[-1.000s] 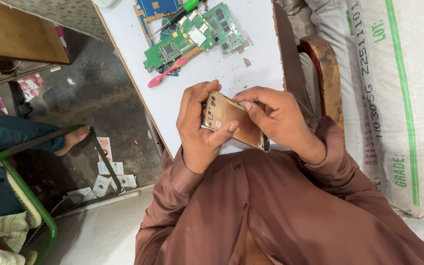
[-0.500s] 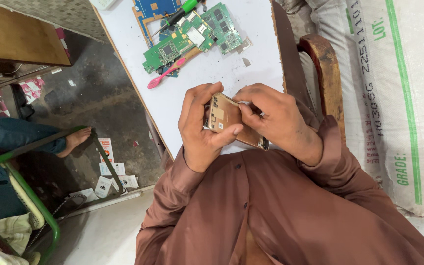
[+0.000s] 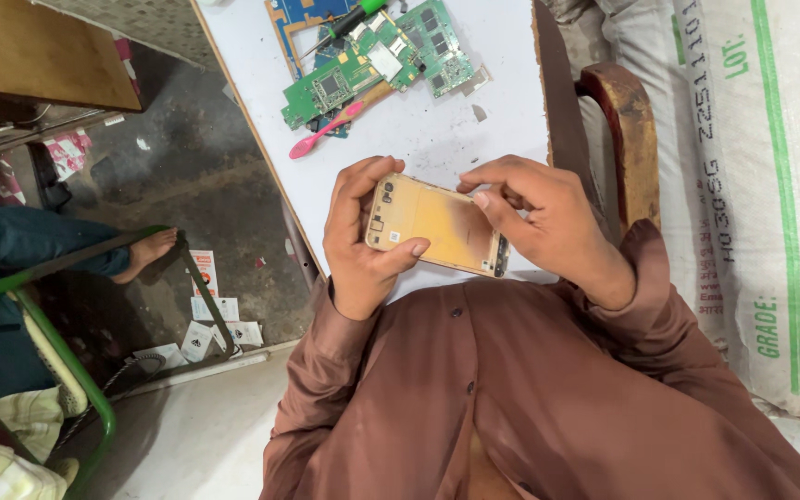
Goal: The person holds a gold smartphone and repeatedly presses along the edges and corners to seat the back cover. They rotate the device to check alignment and then use a green screwdriver to tighten screws on the bottom edge.
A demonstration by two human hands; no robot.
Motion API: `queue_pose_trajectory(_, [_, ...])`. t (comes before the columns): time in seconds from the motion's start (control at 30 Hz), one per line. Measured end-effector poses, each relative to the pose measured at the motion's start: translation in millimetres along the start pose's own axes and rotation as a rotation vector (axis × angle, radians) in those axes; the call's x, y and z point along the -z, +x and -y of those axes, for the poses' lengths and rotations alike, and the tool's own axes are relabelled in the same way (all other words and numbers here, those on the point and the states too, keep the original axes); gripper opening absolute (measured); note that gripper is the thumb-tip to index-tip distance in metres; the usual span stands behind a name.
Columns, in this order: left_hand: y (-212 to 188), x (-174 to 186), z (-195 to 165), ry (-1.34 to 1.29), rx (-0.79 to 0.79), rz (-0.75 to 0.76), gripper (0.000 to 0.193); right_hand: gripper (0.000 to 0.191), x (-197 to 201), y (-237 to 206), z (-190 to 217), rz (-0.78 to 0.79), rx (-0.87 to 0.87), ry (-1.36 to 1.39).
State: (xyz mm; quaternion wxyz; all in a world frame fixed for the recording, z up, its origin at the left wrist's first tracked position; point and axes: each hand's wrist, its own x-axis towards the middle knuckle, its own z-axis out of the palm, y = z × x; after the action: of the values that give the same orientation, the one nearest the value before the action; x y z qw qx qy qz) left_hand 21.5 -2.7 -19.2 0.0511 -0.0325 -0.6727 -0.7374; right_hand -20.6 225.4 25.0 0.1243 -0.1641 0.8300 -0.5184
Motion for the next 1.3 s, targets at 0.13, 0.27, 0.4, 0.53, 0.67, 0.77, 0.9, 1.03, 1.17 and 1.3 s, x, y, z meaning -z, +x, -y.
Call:
queue_pose_trajectory(0.13, [-1, 6, 3, -0.024, 0.014, -0.006, 0.076, 0.031, 0, -4, -2, 0.059, -0.216, 0.103])
queue_pose_trajectory(0.27, [0, 8, 2, -0.114, 0.134, -0.047, 0.075, 0.056, 3, -6, 7, 0.084, 0.014, -0.014])
queue_pose_trajectory(0.4, [3, 8, 0, -0.087, 0.237, -0.076, 0.072, 0.082, 0, -3, 23, 0.137, 0.275, -0.223])
queue_pose_trajectory(0.53, [6, 7, -2, 0.061, 0.093, -0.020, 0.067, 0.075, -10, -1, 36, 0.131, 0.299, -0.386])
queue_pose_trajectory(0.67, [7, 10, -3, 0.047, 0.023, 0.010, 0.073, 0.074, -15, -1, 41, 0.128, 0.255, -0.434])
queue_pose_trajectory(0.77, [6, 11, -3, 0.058, 0.020, 0.040, 0.082, 0.075, -16, -2, 42, 0.126, 0.249, -0.450])
queue_pose_trajectory(0.9, [4, 8, -4, 0.066, 0.042, 0.046, 0.088, 0.076, -16, -3, 42, 0.117, 0.250, -0.464])
queue_pose_trajectory(1.03, [3, 11, -2, 0.076, 0.023, 0.086, 0.096, 0.073, -15, -2, 41, 0.108, 0.235, -0.476])
queue_pose_trajectory(1.17, [3, 27, 4, -0.082, -0.031, 0.126, 0.093, 0.065, -5, -4, 42, 0.097, 0.185, -0.424])
queue_pose_trajectory(1.3, [0, 45, 6, -0.097, 0.098, -0.065, 0.054, 0.060, 8, -4, 42, 0.134, 0.103, -0.342])
